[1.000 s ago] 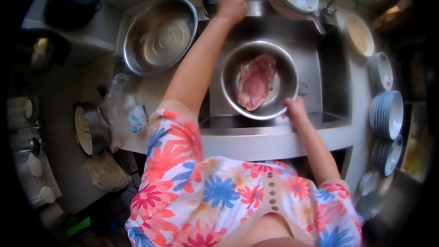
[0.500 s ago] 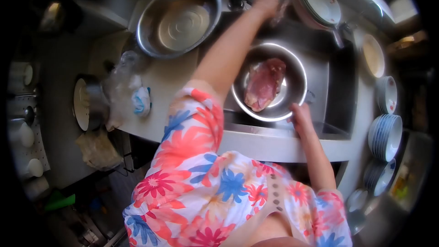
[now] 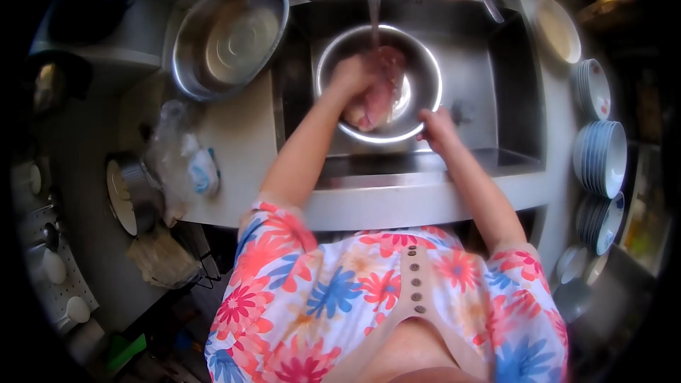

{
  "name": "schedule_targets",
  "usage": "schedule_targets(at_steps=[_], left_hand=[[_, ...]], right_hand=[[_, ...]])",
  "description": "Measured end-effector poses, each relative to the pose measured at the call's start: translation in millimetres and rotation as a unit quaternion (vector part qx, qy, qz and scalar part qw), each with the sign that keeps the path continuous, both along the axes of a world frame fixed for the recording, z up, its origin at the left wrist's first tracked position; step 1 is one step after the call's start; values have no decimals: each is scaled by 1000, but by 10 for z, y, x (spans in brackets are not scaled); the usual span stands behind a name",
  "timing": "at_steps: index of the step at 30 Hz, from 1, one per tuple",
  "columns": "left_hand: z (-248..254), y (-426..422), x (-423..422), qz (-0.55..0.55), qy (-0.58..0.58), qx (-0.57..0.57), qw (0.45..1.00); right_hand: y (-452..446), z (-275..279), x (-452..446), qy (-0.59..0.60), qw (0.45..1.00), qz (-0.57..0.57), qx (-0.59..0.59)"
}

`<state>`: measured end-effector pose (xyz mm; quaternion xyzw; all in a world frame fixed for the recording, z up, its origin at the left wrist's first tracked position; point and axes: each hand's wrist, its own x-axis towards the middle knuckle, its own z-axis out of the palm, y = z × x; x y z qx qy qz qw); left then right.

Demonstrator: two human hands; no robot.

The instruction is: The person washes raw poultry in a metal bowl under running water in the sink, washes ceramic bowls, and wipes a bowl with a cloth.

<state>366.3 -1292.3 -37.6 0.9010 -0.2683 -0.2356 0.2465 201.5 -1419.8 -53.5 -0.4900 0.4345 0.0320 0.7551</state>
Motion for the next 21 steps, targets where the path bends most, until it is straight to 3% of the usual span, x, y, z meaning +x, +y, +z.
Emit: schedule_targets(at_steps=[9,18,21], left_hand=[[-125,-57,-28,122,138,59,981],[-111,75,-146,202,140,-112,963],[-366,185,-118,224,122,-181,950]], right_hand=[[-47,-132,-54,27,998,46,-41],[-1,-108,-15,26,996,68,-49],[-19,-118,6,47,994,87,-36]])
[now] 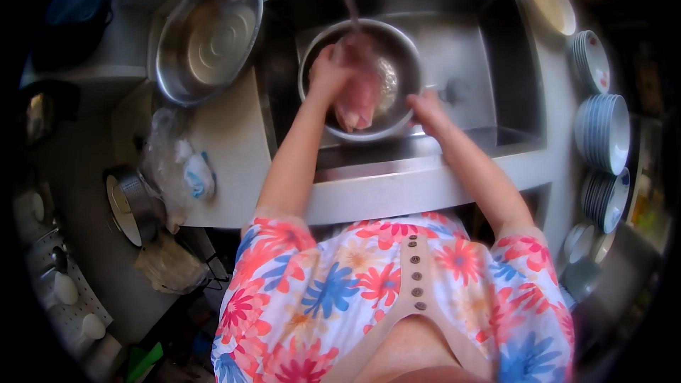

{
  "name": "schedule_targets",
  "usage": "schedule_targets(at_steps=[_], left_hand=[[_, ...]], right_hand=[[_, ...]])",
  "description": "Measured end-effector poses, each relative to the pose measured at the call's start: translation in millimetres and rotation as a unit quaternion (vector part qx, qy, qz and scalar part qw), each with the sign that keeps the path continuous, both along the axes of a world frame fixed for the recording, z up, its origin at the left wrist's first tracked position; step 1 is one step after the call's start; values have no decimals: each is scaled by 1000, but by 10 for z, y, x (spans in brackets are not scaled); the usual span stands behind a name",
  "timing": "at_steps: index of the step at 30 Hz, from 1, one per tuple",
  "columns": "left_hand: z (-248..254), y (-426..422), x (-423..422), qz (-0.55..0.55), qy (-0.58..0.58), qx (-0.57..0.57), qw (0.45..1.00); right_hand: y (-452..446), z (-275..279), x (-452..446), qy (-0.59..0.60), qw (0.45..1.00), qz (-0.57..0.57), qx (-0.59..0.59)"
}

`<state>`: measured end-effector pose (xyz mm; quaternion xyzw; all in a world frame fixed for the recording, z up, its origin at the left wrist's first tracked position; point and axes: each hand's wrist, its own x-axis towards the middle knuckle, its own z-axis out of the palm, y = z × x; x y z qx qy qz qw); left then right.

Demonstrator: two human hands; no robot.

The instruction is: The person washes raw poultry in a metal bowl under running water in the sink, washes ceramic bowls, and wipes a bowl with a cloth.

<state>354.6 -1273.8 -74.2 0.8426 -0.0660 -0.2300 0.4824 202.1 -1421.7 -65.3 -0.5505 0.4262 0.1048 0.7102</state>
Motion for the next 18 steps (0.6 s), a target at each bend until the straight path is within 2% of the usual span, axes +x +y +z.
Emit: schedule_targets(at_steps=[3,4,8,9,11,14,18], left_hand=[[-187,125,10,34,34,-46,998],[-312,182,39,54,48,-54,996],[-575,348,52,60,73,-90,991],[-593,364,44,68,88,-102,989],[-581,390,11,88,128,-136,978],[-490,397,0,114,201,-189,954],[-494,373,1,135,264,-210,932]], right_hand=[[11,-61,88,34,999,14,2],[-13,-268,114,52,998,21,31],[-41,-341,206,53,991,111,52],[-93,-452,219,38,985,144,-83],[-133,-599,269,4,916,203,-346],[-82,-466,417,-144,815,107,-550],[185,-256,570,-119,777,221,-577]])
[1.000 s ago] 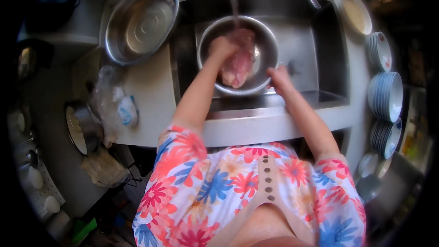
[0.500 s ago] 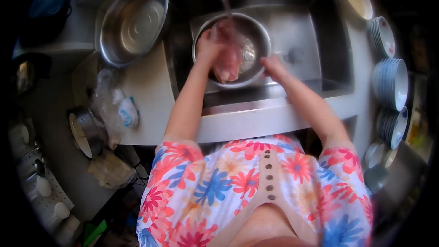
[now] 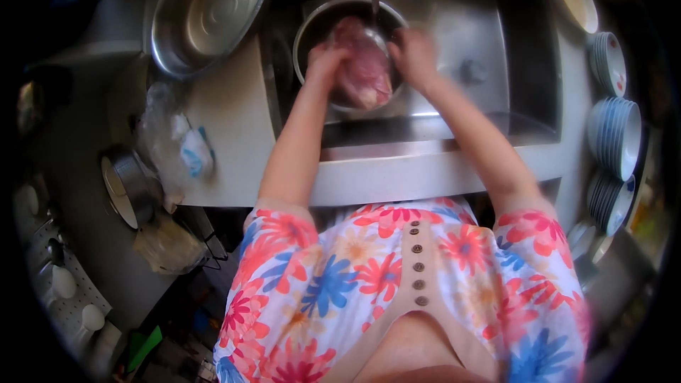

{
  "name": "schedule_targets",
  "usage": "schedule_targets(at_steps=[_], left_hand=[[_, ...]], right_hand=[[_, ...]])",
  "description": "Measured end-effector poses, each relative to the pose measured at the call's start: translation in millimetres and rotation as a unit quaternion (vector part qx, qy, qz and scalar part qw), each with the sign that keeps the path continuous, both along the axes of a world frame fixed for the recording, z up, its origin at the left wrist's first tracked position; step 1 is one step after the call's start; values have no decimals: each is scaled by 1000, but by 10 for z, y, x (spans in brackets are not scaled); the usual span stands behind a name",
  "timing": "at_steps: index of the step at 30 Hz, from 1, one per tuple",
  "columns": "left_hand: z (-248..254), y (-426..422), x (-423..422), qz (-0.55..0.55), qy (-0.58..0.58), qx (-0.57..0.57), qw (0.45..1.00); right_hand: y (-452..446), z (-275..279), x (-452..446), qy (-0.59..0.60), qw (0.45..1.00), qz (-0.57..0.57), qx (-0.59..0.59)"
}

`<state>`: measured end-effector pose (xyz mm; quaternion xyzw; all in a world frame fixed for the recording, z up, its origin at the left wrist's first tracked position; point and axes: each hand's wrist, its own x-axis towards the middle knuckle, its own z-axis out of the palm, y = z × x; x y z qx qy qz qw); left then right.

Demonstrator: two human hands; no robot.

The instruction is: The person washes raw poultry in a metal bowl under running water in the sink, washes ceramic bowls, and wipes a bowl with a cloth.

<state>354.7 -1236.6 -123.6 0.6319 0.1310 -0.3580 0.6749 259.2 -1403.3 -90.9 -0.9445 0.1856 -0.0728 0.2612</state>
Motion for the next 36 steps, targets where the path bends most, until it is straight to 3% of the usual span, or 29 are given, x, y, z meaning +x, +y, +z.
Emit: schedule_targets(at_steps=[3,6,7,8,15,18,21,24,30,33,36], left_hand=[[109,-17,-64,11,2,-35,999],[112,-19,-64,22,22,-48,998],[73,-7,-56,28,24,-63,997],[31,15,-55,35,26,-76,996],[-236,96,41,69,120,-94,986],[-275,102,54,51,123,-127,983],[-247,136,-18,-33,138,-40,989],[-265,192,-32,-25,92,-39,995],[-39,202,-51,-70,-2,-11,997],[76,198,-59,-120,-51,14,991],[160,207,-65,-151,-75,25,985]], right_hand=[[235,161,27,-107,990,57,-73],[324,-100,57,25,991,-21,128],[334,-211,80,78,975,-59,200],[269,-242,86,101,936,-18,337],[297,-557,124,85,933,-64,343],[304,-542,117,71,895,-91,432],[346,-246,85,91,830,-117,538],[336,-310,97,98,786,-111,600],[196,-218,347,104,809,-105,569],[117,-693,618,-82,906,-46,413],[-28,-571,731,12,926,44,375]])
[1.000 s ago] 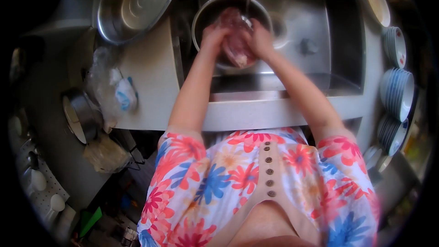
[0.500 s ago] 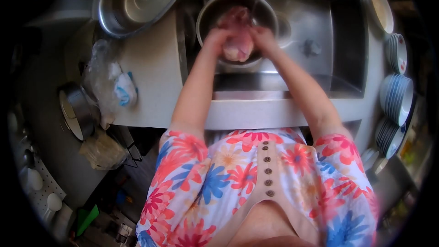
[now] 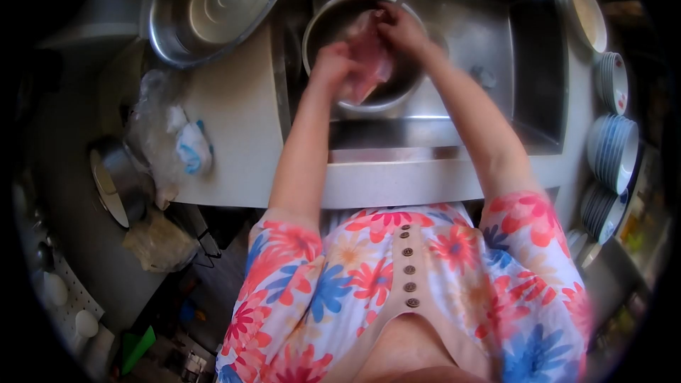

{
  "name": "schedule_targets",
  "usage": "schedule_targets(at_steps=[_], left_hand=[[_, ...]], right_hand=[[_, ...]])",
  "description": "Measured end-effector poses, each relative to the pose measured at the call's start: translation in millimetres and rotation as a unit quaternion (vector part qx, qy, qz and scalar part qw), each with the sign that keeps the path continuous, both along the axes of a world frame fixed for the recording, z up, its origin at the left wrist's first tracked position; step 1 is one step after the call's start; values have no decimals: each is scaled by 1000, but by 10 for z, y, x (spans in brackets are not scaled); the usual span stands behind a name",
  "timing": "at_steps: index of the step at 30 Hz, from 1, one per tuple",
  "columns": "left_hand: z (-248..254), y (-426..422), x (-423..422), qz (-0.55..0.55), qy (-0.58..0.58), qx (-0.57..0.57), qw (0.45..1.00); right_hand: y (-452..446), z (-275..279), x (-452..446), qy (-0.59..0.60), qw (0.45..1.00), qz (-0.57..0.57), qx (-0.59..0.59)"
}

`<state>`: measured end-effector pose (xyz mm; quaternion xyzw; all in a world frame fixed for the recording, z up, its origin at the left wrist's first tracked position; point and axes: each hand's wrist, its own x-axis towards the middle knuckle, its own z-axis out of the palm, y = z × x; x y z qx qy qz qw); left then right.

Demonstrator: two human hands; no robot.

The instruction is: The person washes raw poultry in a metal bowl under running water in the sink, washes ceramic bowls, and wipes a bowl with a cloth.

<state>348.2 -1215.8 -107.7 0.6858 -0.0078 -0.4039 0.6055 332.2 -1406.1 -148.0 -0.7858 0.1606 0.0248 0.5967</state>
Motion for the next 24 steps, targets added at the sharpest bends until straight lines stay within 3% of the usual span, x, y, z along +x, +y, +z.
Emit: schedule_targets(at_steps=[5,6,10,12,13,14,15,18,21,22,24], left_hand=[[25,34,-14,19,-16,-12,1000],[-26,30,-10,28,-23,-11,999],[8,2,-24,110,-23,-22,993],[14,-41,-53,97,-229,100,963],[16,-74,-87,88,-327,159,927],[343,-147,-155,52,-361,212,907],[240,-201,-220,40,-476,280,833],[93,-322,-349,-140,-505,356,774],[-56,-423,-558,-266,-522,395,707],[-230,-472,-632,-277,-496,405,716],[-49,-473,-588,-303,-435,393,751]], right_hand=[[-103,124,103,39,992,34,-115],[-83,154,90,-5,981,41,-189],[-9,108,29,-21,976,-1,-218],[49,124,-19,-48,984,-28,-168],[70,137,-32,8,998,-68,-16],[101,186,-36,64,983,-106,135],[120,217,-45,117,941,-140,283],[23,229,-131,196,861,-126,452],[117,-15,-196,154,913,-185,330],[35,-224,-231,115,972,-96,181],[-11,-343,-221,129,991,-37,9]])
